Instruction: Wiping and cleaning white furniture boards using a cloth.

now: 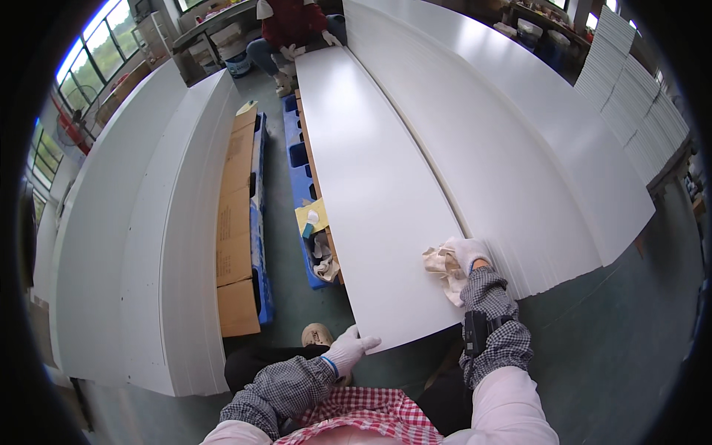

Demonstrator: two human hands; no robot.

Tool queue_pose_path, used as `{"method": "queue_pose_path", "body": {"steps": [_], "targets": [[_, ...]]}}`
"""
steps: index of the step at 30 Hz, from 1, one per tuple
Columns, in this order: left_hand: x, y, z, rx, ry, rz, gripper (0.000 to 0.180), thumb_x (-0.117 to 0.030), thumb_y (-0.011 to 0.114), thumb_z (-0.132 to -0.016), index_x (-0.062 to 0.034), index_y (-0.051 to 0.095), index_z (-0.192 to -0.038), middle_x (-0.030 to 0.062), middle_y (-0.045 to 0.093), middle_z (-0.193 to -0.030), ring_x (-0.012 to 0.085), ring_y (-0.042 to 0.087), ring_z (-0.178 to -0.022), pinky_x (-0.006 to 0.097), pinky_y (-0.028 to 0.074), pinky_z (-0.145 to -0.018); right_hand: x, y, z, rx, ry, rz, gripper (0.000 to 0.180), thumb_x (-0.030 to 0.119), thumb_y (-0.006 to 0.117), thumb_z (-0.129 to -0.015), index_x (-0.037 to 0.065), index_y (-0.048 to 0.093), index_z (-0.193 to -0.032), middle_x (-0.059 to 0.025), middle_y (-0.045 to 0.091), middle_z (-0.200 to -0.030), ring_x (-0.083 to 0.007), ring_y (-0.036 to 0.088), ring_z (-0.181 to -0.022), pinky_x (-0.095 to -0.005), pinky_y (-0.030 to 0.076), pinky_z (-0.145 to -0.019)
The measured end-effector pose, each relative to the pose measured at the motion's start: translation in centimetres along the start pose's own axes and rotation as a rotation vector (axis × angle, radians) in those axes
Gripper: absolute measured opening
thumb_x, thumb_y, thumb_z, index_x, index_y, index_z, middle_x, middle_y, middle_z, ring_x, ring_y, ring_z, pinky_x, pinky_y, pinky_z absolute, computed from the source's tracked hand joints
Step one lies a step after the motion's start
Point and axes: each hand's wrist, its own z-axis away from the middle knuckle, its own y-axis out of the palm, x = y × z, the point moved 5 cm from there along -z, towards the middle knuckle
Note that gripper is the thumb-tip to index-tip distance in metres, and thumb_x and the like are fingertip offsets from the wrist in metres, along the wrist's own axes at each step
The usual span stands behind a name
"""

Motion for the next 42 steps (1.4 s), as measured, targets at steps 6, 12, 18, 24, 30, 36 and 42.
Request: {"method": "queue_pose_path", "body": {"steps": [6,12,18,24,30,36,42], "targets": [[2.0,-1.6,-1.6,-0.152,-0.138,0.387,0.044,-0.04,0.066,-0.101,0.0018,0.069,-0.114,0.0064,0.07,-0.09,0.0166,0.063,-0.073,0.033,0.049,-0.063,1.1,1.2,2.7,0.13,0.039,0.04,0.039,0.031,0.074,-0.08,0.0,0.079,-0.102,-0.0178,0.074,-0.101,-0.0281,0.071,-0.088,-0.043,0.06,-0.069],[2.1,-1.5,-1.8,-0.189,-0.146,0.206,0.049,-0.04,0.064,-0.102,0.0048,0.07,-0.119,0.0128,0.075,-0.102,0.0223,0.07,-0.088,0.037,0.055,-0.076,0.9,1.4,4.0,0.166,-0.031,0.068,0.044,0.03,0.074,-0.08,-0.001,0.075,-0.111,-0.0201,0.072,-0.106,-0.0319,0.072,-0.091,-0.0451,0.062,-0.069],[2.7,-1.5,-1.6,-0.284,-0.085,0.226,0.041,-0.034,0.063,-0.104,0.0043,0.069,-0.117,0.0098,0.072,-0.096,0.019,0.066,-0.08,0.035,0.052,-0.071,-0.3,2.4,5.4,0.008,-0.1,0.024,0.074,0.035,0.072,-0.086,-0.005,0.05,-0.145,-0.0264,0.067,-0.125,-0.0352,0.069,-0.107,-0.043,0.06,-0.085],[-3.2,-2.5,2.8,-0.257,0.045,0.238,0.037,-0.028,0.065,-0.103,0.0068,0.068,-0.117,0.011,0.073,-0.103,0.0195,0.069,-0.087,0.035,0.055,-0.077,-2.9,2.9,2.1,0.152,-0.153,-0.233,0.075,0.032,0.066,-0.092,-0.005,0.041,-0.153,-0.029,0.061,-0.138,-0.0365,0.06,-0.128,-0.0432,0.051,-0.104],[-5.7,-6.3,7.5,-0.341,0.132,0.328,0.027,-0.02,0.07,-0.099,0.0053,0.069,-0.11,0.0101,0.074,-0.095,0.0182,0.071,-0.08,0.032,0.057,-0.073,2.9,5.4,13.8,0.089,-0.416,0.205,0.077,0.039,0.062,-0.094,0.008,0.036,-0.16,-0.0324,0.06,-0.137,-0.0378,0.062,-0.127,-0.0413,0.045,-0.112],[-12.1,-6.9,10.9,-0.323,0.262,0.216,0.026,-0.017,0.073,-0.092,0.0064,0.072,-0.103,0.0095,0.074,-0.09,0.0164,0.071,-0.075,0.03,0.057,-0.068,3.3,7.4,23.8,0.114,-0.946,0.505,0.106,0.059,0.079,-0.075,0.013,0.036,-0.161,-0.0279,0.048,-0.146,-0.0443,0.048,-0.137,-0.0521,0.039,-0.117],[-16.7,-5.8,11.8,-0.311,0.375,0.007,0.03,-0.022,0.075,-0.091,0.0064,0.073,-0.1,0.01,0.075,-0.088,0.015,0.07,-0.077,0.03,0.056,-0.069,4.4,6.0,28.8,0.031,-1.115,0.418,0.107,0.049,0.086,-0.07,0.006,0.041,-0.156,-0.0271,0.046,-0.146,-0.0455,0.05,-0.132,-0.0537,0.044,-0.112]]}}
